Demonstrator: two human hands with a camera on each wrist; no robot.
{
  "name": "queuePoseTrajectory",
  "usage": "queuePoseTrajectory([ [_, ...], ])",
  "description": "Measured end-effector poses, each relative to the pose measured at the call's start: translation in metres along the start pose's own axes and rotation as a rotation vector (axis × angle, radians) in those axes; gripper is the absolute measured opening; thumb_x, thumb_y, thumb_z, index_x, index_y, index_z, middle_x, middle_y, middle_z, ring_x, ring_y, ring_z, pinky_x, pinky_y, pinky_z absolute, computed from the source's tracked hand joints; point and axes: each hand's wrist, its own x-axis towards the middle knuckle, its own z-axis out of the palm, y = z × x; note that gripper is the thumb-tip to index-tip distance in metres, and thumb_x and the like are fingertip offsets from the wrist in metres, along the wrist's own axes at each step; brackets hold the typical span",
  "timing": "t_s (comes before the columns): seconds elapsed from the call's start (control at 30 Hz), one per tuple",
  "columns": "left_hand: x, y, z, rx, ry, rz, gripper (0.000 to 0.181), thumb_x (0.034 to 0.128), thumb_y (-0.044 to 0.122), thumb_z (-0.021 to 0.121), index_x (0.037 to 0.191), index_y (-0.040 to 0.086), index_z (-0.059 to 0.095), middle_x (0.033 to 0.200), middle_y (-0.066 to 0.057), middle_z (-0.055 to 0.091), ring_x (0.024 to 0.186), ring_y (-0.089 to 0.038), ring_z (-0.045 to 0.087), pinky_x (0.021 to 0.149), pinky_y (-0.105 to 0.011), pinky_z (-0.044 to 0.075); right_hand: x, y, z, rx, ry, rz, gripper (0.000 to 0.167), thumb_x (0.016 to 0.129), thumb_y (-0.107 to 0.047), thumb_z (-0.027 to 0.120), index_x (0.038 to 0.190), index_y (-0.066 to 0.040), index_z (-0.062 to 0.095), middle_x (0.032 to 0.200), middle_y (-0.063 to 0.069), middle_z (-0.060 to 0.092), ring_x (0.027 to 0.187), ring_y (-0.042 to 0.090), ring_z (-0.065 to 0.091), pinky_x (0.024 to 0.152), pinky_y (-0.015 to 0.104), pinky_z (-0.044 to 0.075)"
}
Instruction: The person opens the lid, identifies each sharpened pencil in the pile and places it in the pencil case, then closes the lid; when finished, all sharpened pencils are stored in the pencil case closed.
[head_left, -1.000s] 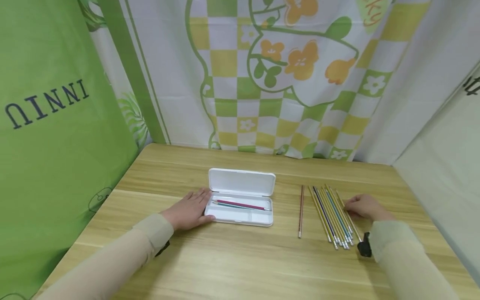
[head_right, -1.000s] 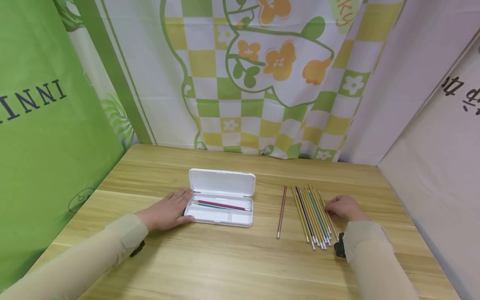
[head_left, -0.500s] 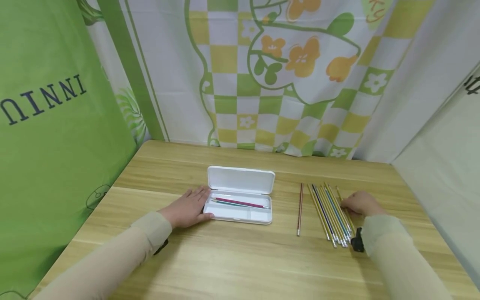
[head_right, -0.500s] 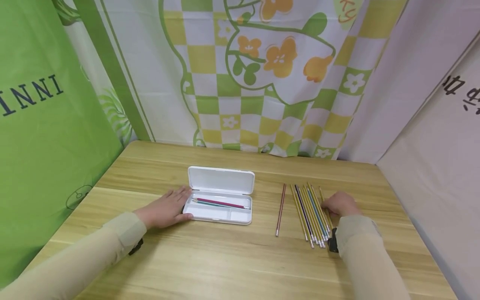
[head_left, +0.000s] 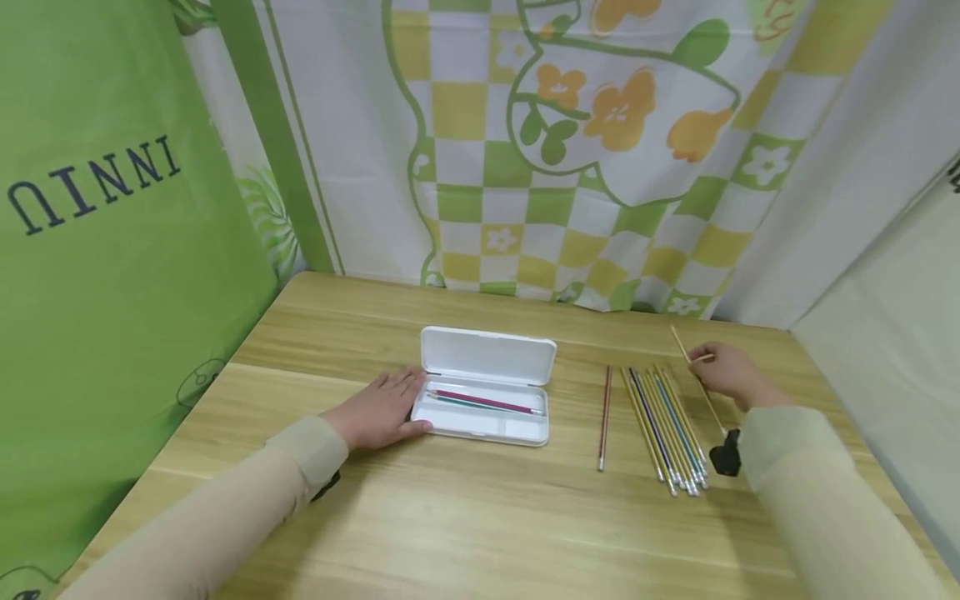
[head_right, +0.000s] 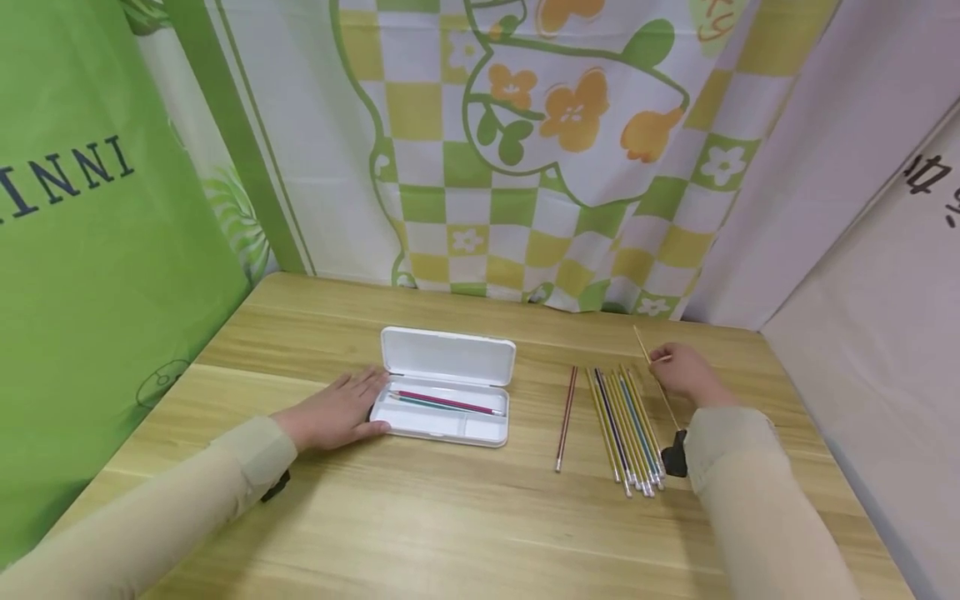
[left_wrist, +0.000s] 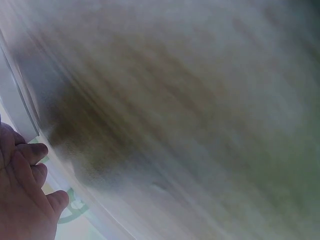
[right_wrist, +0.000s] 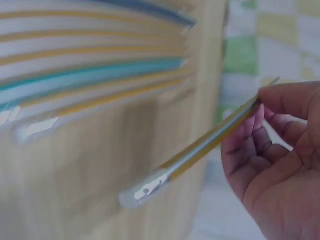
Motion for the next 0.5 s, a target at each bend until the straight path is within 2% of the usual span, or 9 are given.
queuePoseTrajectory([
  [0.07, 0.001, 0.000, 0.000, 0.000, 0.004, 0.003, 0.093, 0.1057, 0.061, 0.044, 0.158, -0.013, 0.021, 0.164, -0.031, 0.022, 0.153, -0.045, 0.020, 0.122, -0.061, 0.018, 0.000, -0.016, 0.001, 0.076, -0.045, -0.018, 0.040, 0.106, -0.006, 0.046, 0.132, 0.024, 0.042, 0.124, 0.040, 0.054, 0.098, 0.025, 0.063, 0.079, 0.032, 0.058],
  [0.13, 0.001, -0.001, 0.001, 0.014, 0.006, -0.001, 0.093, 0.1059, 0.060, 0.044, 0.158, -0.013, 0.021, 0.164, -0.031, 0.023, 0.153, -0.044, 0.020, 0.122, -0.061, 0.019, 0.001, -0.032, 0.004, 0.168, -0.095, -0.040, 0.043, 0.110, -0.008, 0.043, 0.139, 0.022, 0.037, 0.128, 0.037, 0.051, 0.104, 0.020, 0.060, 0.086, 0.032, 0.057],
  [0.3, 0.002, 0.001, 0.000, 0.023, -0.010, -0.023, 0.088, 0.1067, 0.055, 0.048, 0.158, -0.012, 0.022, 0.165, -0.029, 0.023, 0.153, -0.043, 0.020, 0.122, -0.060, 0.019, 0.006, -0.066, 0.018, 0.349, -0.179, -0.112, 0.046, 0.111, -0.009, 0.047, 0.145, 0.019, 0.035, 0.125, 0.020, 0.056, 0.099, 0.007, 0.059, 0.089, 0.028, 0.055],
  [0.43, 0.001, 0.004, -0.003, 0.023, -0.019, -0.032, 0.087, 0.1068, 0.052, 0.050, 0.159, -0.012, 0.022, 0.165, -0.028, 0.023, 0.154, -0.042, 0.019, 0.122, -0.060, 0.019, 0.012, -0.088, 0.029, 0.437, -0.227, -0.160, 0.047, 0.110, -0.010, 0.050, 0.145, 0.018, 0.036, 0.121, 0.009, 0.058, 0.100, 0.006, 0.060, 0.091, 0.026, 0.054],
  [0.5, 0.000, 0.004, -0.004, 0.028, -0.020, -0.032, 0.087, 0.1067, 0.052, 0.050, 0.158, -0.012, 0.022, 0.165, -0.028, 0.023, 0.154, -0.042, 0.020, 0.122, -0.060, 0.019, 0.014, -0.098, 0.035, 0.482, -0.256, -0.178, 0.046, 0.109, -0.008, 0.050, 0.143, 0.019, 0.036, 0.120, 0.008, 0.057, 0.102, 0.008, 0.061, 0.092, 0.026, 0.054],
])
